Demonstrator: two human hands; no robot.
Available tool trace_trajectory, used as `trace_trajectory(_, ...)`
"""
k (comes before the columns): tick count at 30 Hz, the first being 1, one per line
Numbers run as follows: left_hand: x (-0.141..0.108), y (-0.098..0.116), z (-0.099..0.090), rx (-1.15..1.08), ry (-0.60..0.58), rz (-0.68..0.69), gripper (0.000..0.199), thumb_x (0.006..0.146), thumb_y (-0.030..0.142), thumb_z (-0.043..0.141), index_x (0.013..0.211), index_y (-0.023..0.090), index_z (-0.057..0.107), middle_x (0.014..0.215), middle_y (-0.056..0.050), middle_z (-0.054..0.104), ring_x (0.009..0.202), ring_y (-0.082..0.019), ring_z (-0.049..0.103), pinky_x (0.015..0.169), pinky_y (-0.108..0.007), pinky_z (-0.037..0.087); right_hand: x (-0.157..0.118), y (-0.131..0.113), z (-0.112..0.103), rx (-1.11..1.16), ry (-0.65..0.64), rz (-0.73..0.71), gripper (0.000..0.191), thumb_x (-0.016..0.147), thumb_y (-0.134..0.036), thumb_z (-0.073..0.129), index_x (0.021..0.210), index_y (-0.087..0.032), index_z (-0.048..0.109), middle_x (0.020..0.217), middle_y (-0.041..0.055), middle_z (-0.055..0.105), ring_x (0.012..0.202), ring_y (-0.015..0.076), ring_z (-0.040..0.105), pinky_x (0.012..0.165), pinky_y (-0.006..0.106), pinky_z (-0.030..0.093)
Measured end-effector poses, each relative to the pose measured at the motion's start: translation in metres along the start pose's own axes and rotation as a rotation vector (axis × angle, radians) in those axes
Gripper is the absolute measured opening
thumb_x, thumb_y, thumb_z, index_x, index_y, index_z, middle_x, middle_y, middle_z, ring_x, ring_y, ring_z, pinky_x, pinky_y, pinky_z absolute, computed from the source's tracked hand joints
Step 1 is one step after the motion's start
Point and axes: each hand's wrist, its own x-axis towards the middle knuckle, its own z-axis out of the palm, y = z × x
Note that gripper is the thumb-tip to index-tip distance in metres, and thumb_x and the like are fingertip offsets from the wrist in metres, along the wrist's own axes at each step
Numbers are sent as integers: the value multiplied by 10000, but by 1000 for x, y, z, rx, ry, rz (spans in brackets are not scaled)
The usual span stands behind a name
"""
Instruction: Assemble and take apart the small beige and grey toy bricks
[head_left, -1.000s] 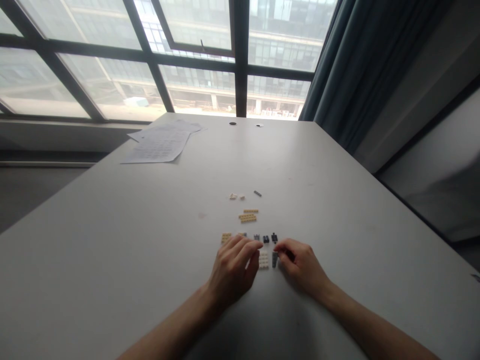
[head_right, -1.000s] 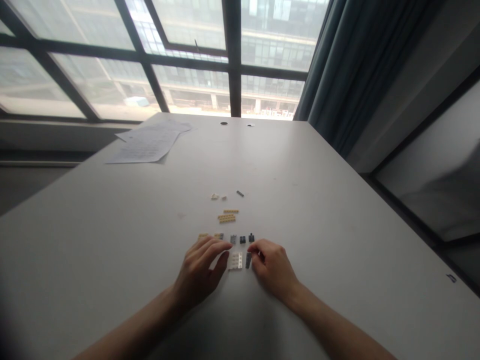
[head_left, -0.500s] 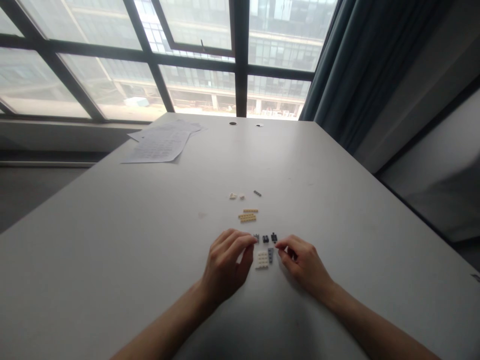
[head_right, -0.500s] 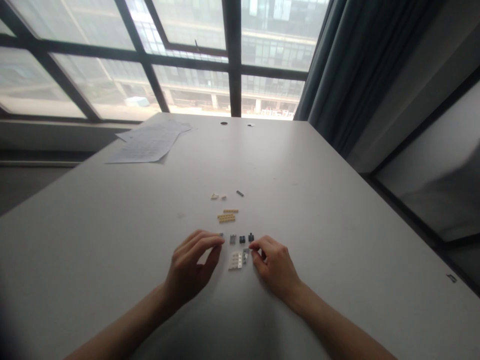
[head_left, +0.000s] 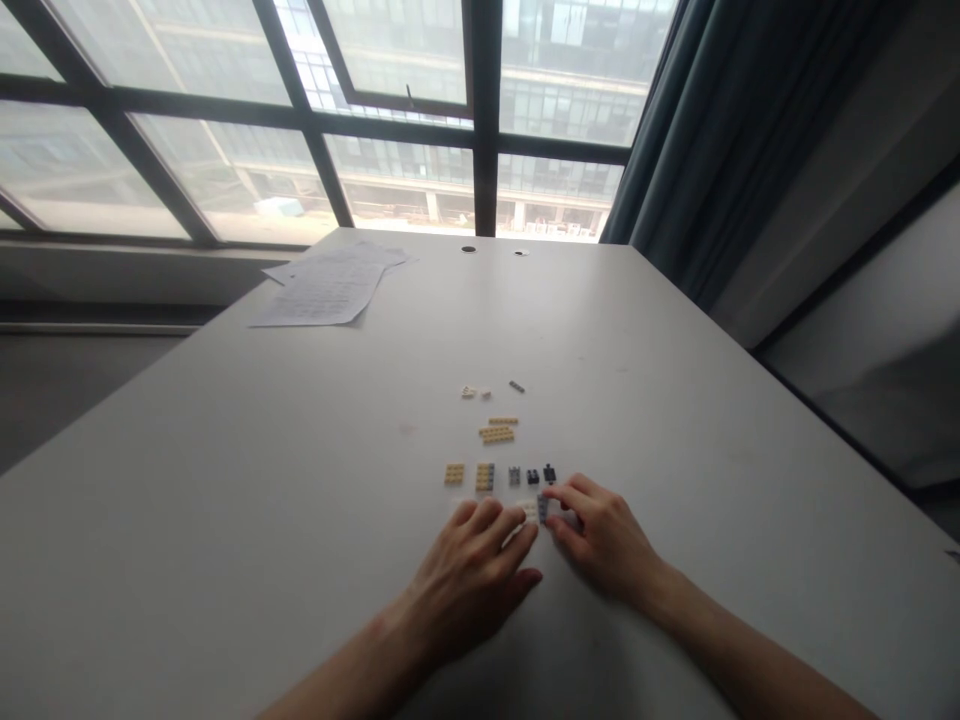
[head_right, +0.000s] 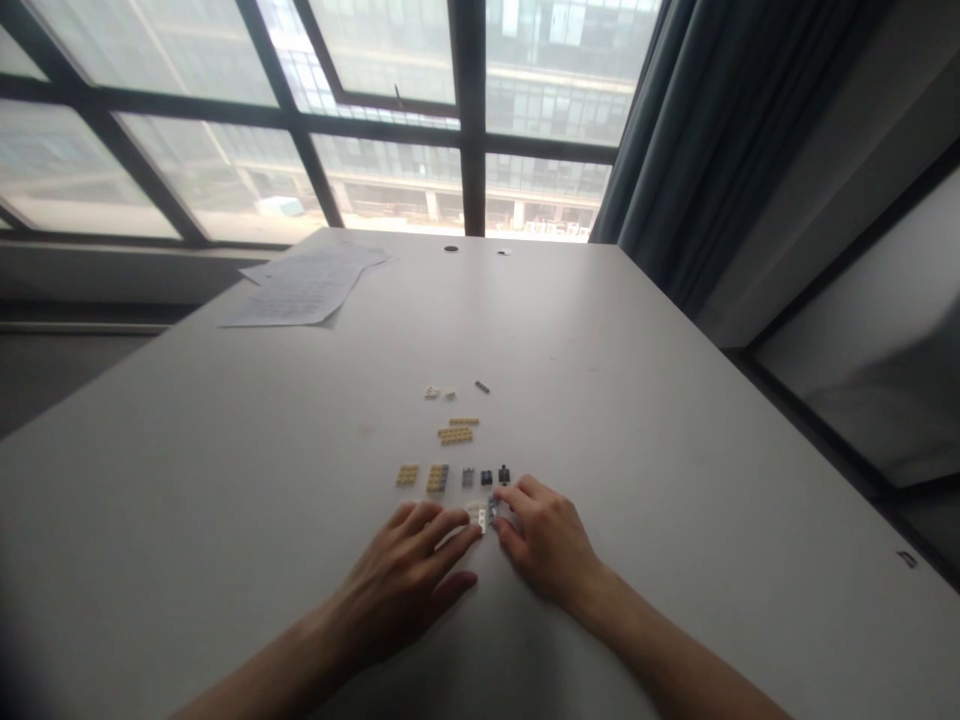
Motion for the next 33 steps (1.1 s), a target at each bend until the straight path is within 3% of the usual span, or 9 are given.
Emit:
trace_trajectory(11,-1,1,7,-54,-105,-92,307,892,369,525,1156,214,536,1071,-56,599,949,-239,489,824,-406,385,0,-3,1,-40,-27,14,216,838,-244,571,1043,-236,635,948,25,621,815,163,603,745,264,453)
trace_trajectory(33,-1,0,9,-52,-30,-80,301,867,320,562,1146,210,546,1049,-64,615,921,-233,530,802,-388,411,0,-1,4,-26,-9,-4,203,839,-233,574,1032,-222,633,918,29,606,790,163,583,730,271,451)
